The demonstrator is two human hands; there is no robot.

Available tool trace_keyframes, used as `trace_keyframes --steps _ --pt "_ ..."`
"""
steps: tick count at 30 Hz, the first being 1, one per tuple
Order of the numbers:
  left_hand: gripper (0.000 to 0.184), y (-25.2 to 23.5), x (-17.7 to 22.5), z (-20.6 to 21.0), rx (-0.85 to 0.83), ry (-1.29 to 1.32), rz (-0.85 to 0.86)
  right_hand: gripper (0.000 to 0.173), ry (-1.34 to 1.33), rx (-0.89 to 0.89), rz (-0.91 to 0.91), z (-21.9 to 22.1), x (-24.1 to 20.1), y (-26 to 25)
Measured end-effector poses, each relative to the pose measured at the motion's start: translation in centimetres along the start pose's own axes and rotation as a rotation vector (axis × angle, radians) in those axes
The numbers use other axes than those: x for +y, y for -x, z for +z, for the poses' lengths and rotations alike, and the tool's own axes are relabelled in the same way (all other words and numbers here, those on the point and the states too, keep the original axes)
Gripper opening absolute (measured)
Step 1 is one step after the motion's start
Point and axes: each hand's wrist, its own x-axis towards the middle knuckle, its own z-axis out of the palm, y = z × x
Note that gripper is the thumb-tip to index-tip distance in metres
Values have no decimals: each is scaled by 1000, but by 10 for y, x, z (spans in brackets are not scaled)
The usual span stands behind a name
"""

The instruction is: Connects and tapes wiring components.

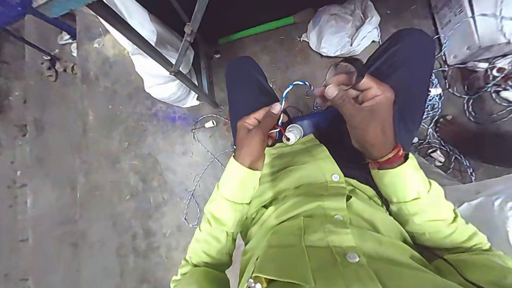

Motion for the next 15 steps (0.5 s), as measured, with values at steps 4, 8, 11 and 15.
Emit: trace_keyframes --steps 4,8,11,15 --pt "30 1 1 1 39 88 -8 28 -54 -138 171 0 0 -4" --pt "32 1 6 -4 47 122 -11 29 103 -277 162 -22 -16 -11" --pt "27 -1 8 -14 17 136 47 27 432 -386 15 -56 -40 -28" --pt "36 -19 19 -32 18 184 193 29 820 -677 -149 -62 -61 -66"
